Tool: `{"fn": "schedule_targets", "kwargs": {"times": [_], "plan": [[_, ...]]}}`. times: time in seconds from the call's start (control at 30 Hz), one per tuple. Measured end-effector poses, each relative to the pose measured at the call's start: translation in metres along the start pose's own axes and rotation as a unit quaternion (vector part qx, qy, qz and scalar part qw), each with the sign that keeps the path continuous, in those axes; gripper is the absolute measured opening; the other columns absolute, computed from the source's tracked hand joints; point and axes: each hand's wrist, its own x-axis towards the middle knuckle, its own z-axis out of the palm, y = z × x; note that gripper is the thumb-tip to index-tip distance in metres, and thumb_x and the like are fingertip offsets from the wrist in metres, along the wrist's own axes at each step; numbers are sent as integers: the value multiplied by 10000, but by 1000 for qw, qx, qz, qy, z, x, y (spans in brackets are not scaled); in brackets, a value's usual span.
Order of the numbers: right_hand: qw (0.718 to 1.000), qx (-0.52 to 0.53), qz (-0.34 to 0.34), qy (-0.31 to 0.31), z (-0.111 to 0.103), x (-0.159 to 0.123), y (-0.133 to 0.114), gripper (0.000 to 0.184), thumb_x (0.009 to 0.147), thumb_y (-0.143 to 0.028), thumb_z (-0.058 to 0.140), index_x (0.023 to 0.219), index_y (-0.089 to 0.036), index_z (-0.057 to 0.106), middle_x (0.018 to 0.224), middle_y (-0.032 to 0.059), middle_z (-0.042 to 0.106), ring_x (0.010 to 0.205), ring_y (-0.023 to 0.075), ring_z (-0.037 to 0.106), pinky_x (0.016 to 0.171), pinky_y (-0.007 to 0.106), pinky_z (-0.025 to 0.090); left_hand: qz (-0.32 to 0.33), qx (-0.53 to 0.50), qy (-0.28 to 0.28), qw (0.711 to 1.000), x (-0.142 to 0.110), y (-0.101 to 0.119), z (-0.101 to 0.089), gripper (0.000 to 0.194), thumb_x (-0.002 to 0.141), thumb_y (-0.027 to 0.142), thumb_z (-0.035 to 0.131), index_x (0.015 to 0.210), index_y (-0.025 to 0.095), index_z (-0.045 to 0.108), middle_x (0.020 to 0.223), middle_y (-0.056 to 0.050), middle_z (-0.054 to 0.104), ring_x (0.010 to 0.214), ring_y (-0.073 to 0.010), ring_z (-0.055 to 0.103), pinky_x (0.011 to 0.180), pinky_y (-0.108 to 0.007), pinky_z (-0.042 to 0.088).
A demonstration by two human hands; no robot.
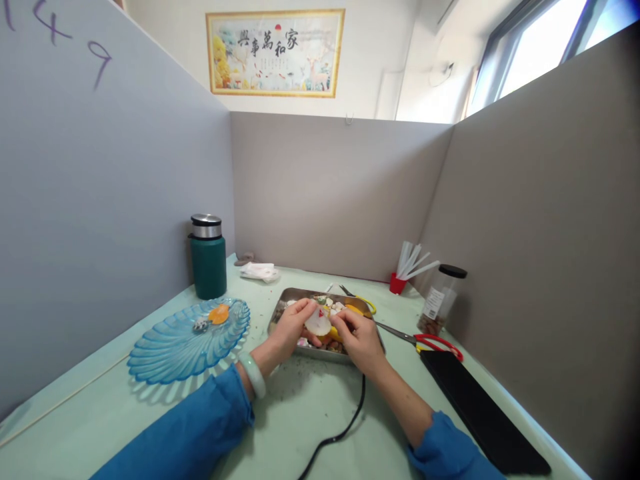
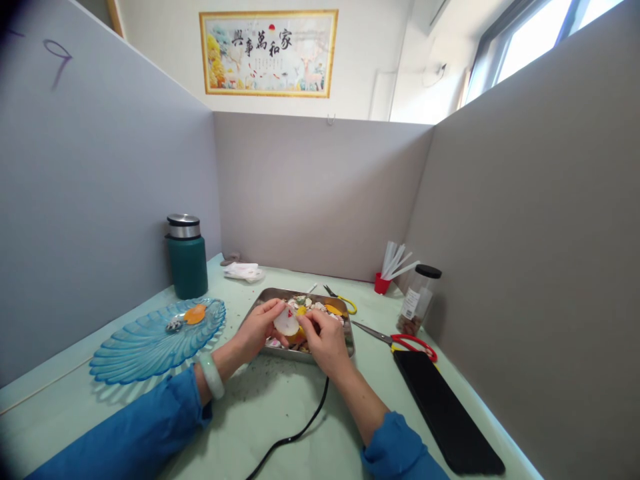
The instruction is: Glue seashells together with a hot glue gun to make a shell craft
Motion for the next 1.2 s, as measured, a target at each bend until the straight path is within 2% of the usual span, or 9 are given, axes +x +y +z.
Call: {"fn": "schedule_targets", "kwargs": {"times": [0.77, 1.0, 1.1, 1.2], "plan": [[999, 13, -24, -24, -3, -1, -2, 297, 871, -380, 477, 667, -179, 561, 598, -12, 502, 568, 114, 439, 542, 219, 342, 2, 12, -33, 999, 0, 0, -1, 415, 743, 540, 571, 784, 129, 535, 616, 1, 514, 457, -95, 510, 308, -174, 407], [1000, 18, 15, 5, 1, 1, 8, 318, 871, -406, 466, 656, -182, 537, 558, -30, 453, 525, 104, 410, 513, 215, 334, 7, 6, -45, 999, -1, 1, 1, 380, 767, 494, 576, 847, 125, 534, 735, -31, 551, 607, -130, 576, 425, -221, 506], [1000, 13, 16, 5, 1, 1, 8, 321, 875, -401, 464, 651, -180, 530, 563, -29, 464, 531, 102, 416, 522, 215, 339, 2, 16, -62, 998, -2, 2, 2, 382, 750, 460, 614, 919, 125, 543, 806, -55, 580, 662, -138, 588, 459, -216, 515], [1000, 5, 11, 3, 2, 1, 7, 316, 879, -396, 462, 666, -177, 545, 573, -25, 485, 537, 102, 426, 526, 213, 343, -2, 26, -52, 998, -2, 2, 2, 399, 722, 454, 645, 929, 130, 539, 815, -55, 588, 656, -139, 591, 447, -208, 504]]}}
